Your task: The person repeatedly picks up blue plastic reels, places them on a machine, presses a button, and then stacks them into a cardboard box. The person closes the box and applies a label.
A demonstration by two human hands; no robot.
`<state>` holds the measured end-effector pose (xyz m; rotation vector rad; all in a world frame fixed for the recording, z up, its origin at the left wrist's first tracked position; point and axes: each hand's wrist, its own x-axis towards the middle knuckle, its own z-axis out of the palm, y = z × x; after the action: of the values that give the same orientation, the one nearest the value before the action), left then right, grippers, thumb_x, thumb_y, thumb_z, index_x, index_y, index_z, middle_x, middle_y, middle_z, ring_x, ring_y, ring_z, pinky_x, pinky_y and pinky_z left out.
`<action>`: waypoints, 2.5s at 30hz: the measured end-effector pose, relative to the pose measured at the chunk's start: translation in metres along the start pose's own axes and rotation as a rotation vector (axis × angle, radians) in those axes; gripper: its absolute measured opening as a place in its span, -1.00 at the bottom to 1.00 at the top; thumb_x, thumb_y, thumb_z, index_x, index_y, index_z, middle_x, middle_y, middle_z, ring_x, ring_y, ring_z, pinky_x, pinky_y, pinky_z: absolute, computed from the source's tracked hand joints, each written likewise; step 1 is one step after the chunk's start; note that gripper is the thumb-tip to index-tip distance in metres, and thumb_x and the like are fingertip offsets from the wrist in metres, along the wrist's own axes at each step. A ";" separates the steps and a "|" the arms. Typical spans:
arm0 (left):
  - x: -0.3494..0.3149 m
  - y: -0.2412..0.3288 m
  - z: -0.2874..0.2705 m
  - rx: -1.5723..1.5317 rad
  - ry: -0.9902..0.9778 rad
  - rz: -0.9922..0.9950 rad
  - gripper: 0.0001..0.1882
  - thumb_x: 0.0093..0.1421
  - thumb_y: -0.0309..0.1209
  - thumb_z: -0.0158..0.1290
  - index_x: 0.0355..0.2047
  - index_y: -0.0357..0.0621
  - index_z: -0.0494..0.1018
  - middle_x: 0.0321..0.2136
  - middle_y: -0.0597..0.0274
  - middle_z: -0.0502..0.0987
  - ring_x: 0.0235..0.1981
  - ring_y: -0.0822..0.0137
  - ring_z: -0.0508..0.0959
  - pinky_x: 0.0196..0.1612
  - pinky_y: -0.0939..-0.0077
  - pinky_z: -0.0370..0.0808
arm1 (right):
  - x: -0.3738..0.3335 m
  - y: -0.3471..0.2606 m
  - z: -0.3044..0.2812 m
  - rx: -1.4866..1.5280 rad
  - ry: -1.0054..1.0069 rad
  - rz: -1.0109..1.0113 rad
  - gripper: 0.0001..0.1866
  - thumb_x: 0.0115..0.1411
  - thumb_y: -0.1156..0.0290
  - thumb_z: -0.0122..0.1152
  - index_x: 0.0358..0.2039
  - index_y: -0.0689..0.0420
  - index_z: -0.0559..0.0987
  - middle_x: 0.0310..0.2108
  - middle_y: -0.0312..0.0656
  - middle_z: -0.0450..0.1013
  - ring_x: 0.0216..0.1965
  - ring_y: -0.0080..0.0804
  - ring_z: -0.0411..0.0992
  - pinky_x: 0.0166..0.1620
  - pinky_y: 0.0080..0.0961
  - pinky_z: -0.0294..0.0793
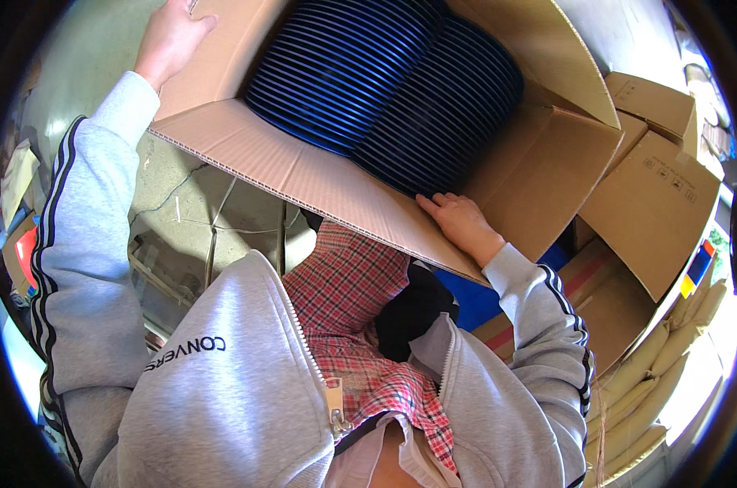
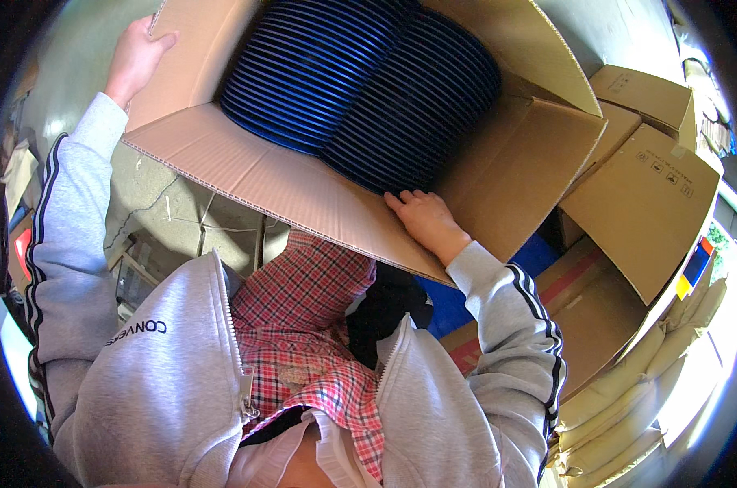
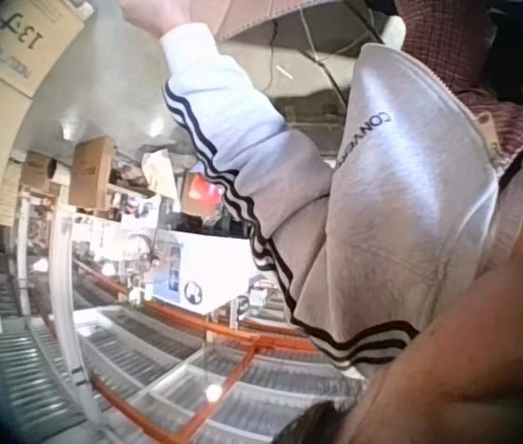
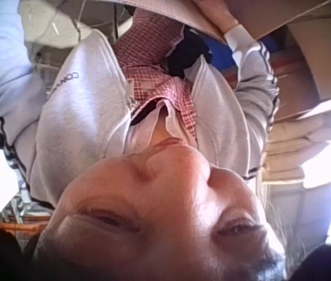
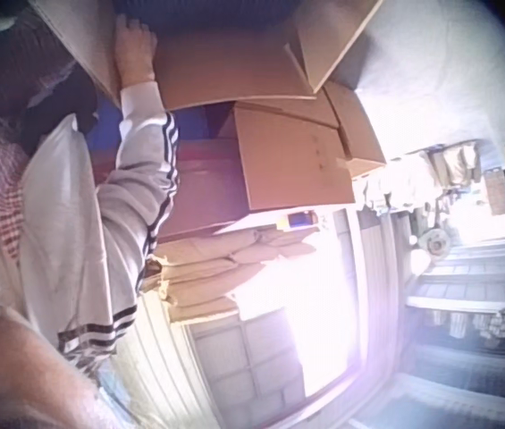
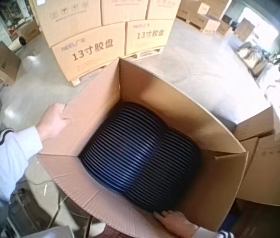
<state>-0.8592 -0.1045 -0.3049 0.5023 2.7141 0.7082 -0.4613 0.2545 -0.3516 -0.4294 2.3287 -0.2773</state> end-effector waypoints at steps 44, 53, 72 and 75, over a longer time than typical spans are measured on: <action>-0.001 0.006 -0.001 0.012 0.000 -0.025 -0.63 0.18 -0.33 0.17 -0.09 -0.35 0.53 -0.32 0.05 0.67 -0.32 0.28 0.63 -0.16 0.37 0.50 | -0.008 0.014 0.016 0.306 -0.080 0.184 -0.36 0.17 0.64 0.00 0.31 0.12 0.28 0.26 0.00 0.20 0.11 0.04 0.42 0.09 -0.17 0.51; -0.002 0.006 0.002 -0.012 0.009 -0.060 -0.64 0.19 -0.37 0.17 -0.05 -0.33 0.54 -0.27 0.05 0.68 -0.27 0.28 0.65 -0.13 0.39 0.51 | -0.009 0.011 0.010 0.298 -0.026 0.194 -0.41 0.18 0.64 -0.01 0.27 0.14 0.33 0.32 -0.05 0.11 0.18 0.00 0.37 0.14 -0.16 0.48; -0.003 0.009 0.000 0.005 0.020 -0.032 -0.64 0.17 -0.33 0.17 -0.10 -0.34 0.54 -0.32 0.05 0.67 -0.32 0.29 0.62 -0.15 0.38 0.50 | -0.006 0.011 0.019 0.424 0.091 0.249 -0.23 0.02 0.78 0.04 0.32 0.23 0.22 0.27 0.01 0.19 0.04 0.14 0.45 0.03 -0.11 0.53; -0.001 0.009 0.001 0.010 0.022 -0.051 -0.65 0.18 -0.34 0.17 -0.11 -0.34 0.54 -0.31 0.04 0.67 -0.32 0.29 0.63 -0.15 0.39 0.50 | -0.005 0.010 0.017 0.418 0.107 0.271 -0.26 0.01 0.78 0.04 0.29 0.23 0.28 0.26 0.00 0.17 0.01 0.16 0.46 0.02 -0.12 0.53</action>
<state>-0.8553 -0.0975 -0.3006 0.4285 2.7415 0.6916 -0.4477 0.2640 -0.3635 0.1079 2.3157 -0.6493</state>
